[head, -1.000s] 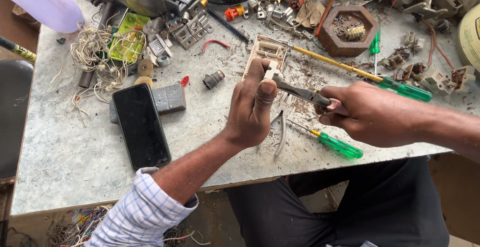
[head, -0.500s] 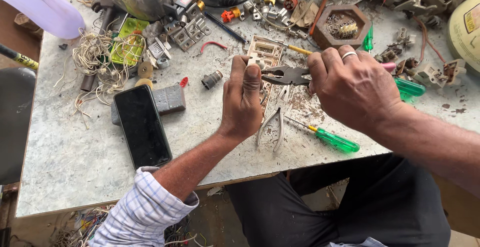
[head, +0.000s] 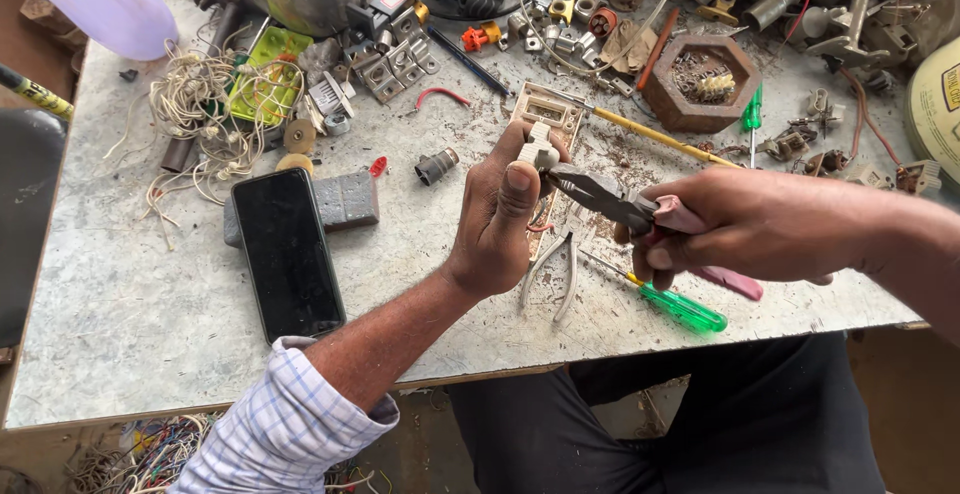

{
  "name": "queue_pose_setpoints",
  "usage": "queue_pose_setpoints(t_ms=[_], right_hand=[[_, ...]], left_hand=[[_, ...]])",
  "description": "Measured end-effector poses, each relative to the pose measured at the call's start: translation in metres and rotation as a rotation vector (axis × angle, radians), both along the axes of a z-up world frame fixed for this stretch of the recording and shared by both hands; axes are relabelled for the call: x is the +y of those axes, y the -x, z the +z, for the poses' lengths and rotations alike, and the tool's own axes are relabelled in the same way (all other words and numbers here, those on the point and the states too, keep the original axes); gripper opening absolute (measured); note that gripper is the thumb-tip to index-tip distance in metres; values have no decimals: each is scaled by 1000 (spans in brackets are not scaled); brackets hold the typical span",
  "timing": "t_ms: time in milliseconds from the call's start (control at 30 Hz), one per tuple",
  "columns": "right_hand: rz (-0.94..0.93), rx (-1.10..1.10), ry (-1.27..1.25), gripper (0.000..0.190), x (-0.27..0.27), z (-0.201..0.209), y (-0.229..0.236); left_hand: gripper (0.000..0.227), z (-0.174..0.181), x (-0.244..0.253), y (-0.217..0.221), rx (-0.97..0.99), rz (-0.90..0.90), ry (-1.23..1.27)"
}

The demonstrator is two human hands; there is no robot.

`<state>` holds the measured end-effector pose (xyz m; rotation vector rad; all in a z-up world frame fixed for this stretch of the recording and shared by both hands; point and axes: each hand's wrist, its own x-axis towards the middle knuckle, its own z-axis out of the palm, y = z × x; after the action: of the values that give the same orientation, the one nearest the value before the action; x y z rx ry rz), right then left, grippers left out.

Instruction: The person uses pliers to strip and adjust wires on a small electrical component. They repeatedly bend and cut wire ends while holding the component in their left hand. The workspace contains various tools and disassembled parts.

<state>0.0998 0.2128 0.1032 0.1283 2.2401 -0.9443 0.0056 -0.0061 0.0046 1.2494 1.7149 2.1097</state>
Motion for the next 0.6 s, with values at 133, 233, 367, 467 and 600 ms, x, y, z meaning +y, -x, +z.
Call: queue_pose_setpoints(t_ms=[133,233,367,467,600], right_hand=[[-16,-122,177,27,18,-13,0],[-11,-154,296,28,24,-17,-1],[-13,-169,370,27,27,-21,-2],[-11,-184,319,27,29,-23,-3],[-120,-251,172,26,25,-27,-6]], left_hand=[[81,-1,1,1,-14,-78,-58],[82,0,0,2,-36,-108,-54],[79,0,0,2,3,-136,-109],[78,-1,-2,4,66,-43,-4],[75,-1,-3,6,133,-16,14]])
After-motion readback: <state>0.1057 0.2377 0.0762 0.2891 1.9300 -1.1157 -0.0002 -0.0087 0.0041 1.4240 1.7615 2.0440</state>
